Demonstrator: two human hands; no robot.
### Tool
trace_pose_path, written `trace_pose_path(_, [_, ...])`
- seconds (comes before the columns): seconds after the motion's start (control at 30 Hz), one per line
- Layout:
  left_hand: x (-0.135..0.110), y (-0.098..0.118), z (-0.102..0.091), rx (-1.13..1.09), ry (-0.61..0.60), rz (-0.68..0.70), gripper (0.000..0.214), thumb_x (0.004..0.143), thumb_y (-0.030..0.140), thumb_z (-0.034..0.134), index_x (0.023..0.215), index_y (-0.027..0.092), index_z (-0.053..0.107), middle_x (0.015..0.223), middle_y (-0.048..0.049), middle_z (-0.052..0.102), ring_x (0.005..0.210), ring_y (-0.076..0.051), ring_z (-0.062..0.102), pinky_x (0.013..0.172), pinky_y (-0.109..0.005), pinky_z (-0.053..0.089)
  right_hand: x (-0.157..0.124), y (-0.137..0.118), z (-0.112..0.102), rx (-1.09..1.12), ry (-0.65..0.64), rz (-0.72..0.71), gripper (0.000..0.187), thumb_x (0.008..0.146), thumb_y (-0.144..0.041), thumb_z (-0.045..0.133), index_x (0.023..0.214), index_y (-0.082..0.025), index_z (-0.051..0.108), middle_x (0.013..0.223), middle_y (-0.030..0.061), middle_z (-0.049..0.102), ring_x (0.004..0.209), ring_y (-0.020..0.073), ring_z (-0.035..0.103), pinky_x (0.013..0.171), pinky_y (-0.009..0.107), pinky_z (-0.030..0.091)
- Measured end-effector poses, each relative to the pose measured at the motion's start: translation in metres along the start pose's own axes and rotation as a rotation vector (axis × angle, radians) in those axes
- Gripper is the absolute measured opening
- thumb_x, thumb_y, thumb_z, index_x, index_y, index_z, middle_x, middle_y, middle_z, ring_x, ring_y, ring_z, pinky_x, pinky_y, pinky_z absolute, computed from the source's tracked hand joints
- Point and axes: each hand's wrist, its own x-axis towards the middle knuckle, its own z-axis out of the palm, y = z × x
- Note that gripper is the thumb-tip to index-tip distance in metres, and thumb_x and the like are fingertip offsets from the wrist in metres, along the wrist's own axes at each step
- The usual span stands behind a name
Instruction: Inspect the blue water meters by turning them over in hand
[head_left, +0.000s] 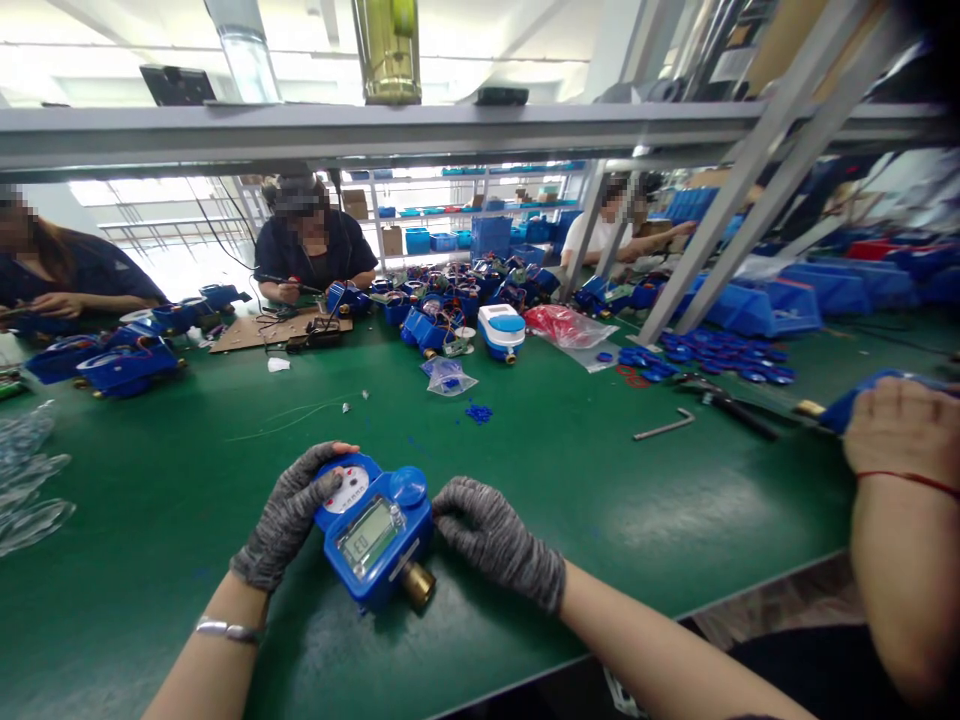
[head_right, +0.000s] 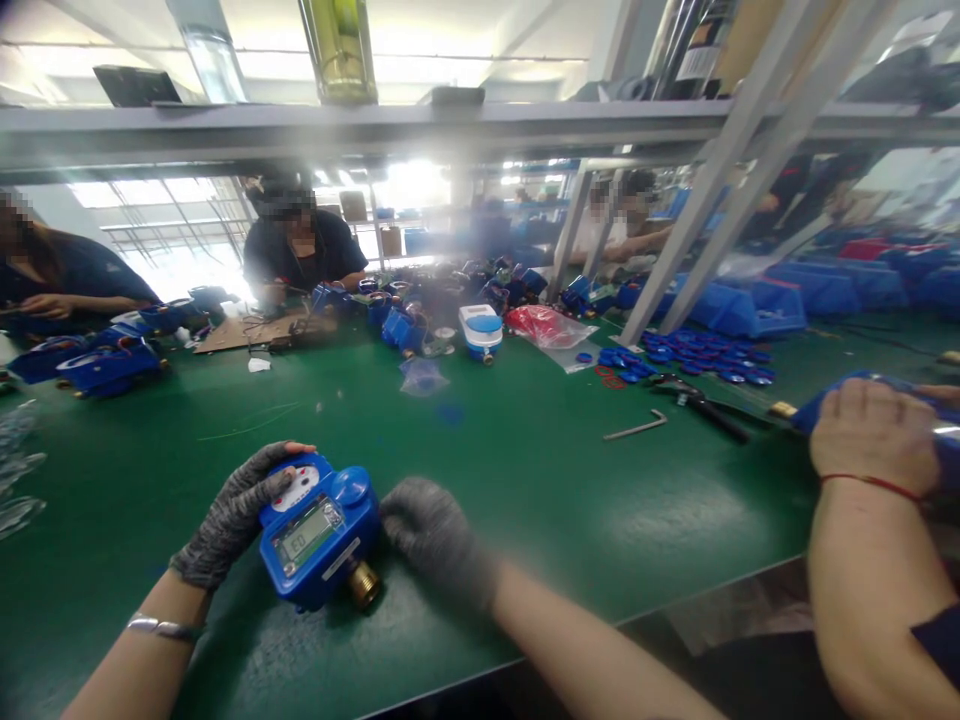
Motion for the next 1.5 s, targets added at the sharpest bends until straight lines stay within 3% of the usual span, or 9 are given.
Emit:
trace_pose_path(0.17, [-0.001,0.000,0.001,-0.004,0.007,-0.008,0.037,0.083,0.029,0.070,0.117,0.018,0.059,0.128,-0.0121,0.058,0.116,-0.033,0.054,0.093,-0.041,0.050,0.007,-0.008,0.000,0.106,-0.061,0.265,0.012,0.084,-0.023,0.058,0.089,-0.015,0.066,0.085,0.0023,0.066,0.079,0.0138,0.060,0.072,0.026,0.048])
trace_pose_path(0.5, [-0.002,-0.003,-0.004,0.001,0.034,-0.065,0.039,0.082,0.033,0.071,0.117,0.021,0.059,0.130,-0.0103,0.057,0.118,-0.032,0.054,0.091,-0.037,0.052,0.013,-0.007,0.001,0.201,-0.063,0.305,0.011,0.073,-0.018,0.064,0.082,-0.013,0.066,0.079,0.0021,0.065,0.074,0.0129,0.058,0.067,0.023,0.047])
trace_pose_path(0.63, [0.000,-0.006,-0.006,0.021,0.040,-0.083,0.041,0.081,0.036,0.072,0.118,0.022,0.059,0.131,-0.0086,0.057,0.121,-0.031,0.052,0.092,-0.034,0.052,0.024,0.001,0.004,0.406,-0.160,0.610,0.019,0.067,-0.024,0.068,0.081,-0.014,0.061,0.068,-0.0005,0.060,0.061,0.0120,0.057,0.055,0.022,0.047])
trace_pose_path(0.77, [0.001,-0.007,-0.006,0.038,0.059,-0.101,0.042,0.081,0.038,0.071,0.118,0.023,0.059,0.131,-0.0067,0.058,0.120,-0.029,0.053,0.091,-0.029,0.053,0.031,0.002,0.007,0.725,-0.433,0.877,0.022,0.070,-0.030,0.059,0.084,-0.012,0.061,0.065,0.0037,0.063,0.048,0.0154,0.059,0.044,0.028,0.051])
trace_pose_path(0.97, [0.003,-0.008,-0.005,0.008,0.083,-0.140,0.049,0.074,0.041,0.076,0.117,0.024,0.061,0.128,-0.0075,0.060,0.119,-0.034,0.054,0.085,-0.031,0.058,0.031,0.000,0.007,0.844,-0.387,0.817,0.016,0.068,-0.019,0.055,0.079,-0.009,0.061,0.062,0.0059,0.065,0.046,0.0151,0.062,0.040,0.024,0.052])
trace_pose_path(1.07, [0.002,-0.008,-0.006,0.030,0.075,-0.162,0.047,0.075,0.044,0.075,0.117,0.026,0.062,0.129,-0.0068,0.060,0.116,-0.035,0.056,0.082,-0.032,0.059,0.032,0.003,0.008,0.885,-0.434,0.884,0.022,0.067,-0.018,0.057,0.088,-0.011,0.060,0.063,0.0061,0.066,0.049,0.0184,0.064,0.043,0.029,0.054])
trace_pose_path(1.17, [0.002,-0.010,-0.009,0.042,0.081,-0.173,0.045,0.077,0.046,0.071,0.118,0.029,0.061,0.130,-0.0052,0.059,0.117,-0.036,0.055,0.081,-0.034,0.060,0.033,0.007,0.010,0.997,-0.453,0.864,0.032,0.069,-0.021,0.059,0.100,-0.013,0.058,0.070,0.0062,0.066,0.055,0.0207,0.066,0.051,0.035,0.057])
trace_pose_path(1.33, [0.007,-0.014,-0.016,0.052,0.056,-0.214,0.049,0.072,0.048,0.075,0.115,0.030,0.062,0.130,-0.0046,0.059,0.119,-0.038,0.053,0.080,-0.037,0.061,0.026,0.005,0.017,0.926,-0.314,0.740,0.036,0.071,-0.023,0.066,0.106,-0.015,0.059,0.079,0.0020,0.064,0.058,0.0121,0.062,0.068,0.035,0.056])
trace_pose_path(1.5, [0.006,-0.016,-0.017,0.052,0.065,-0.246,0.048,0.074,0.051,0.072,0.117,0.034,0.062,0.133,-0.0009,0.057,0.122,-0.037,0.051,0.086,-0.040,0.058,0.022,0.009,0.023,0.842,-0.164,0.658,0.044,0.065,-0.027,0.073,0.106,-0.016,0.062,0.081,0.0006,0.064,0.066,0.0127,0.061,0.068,0.029,0.052])
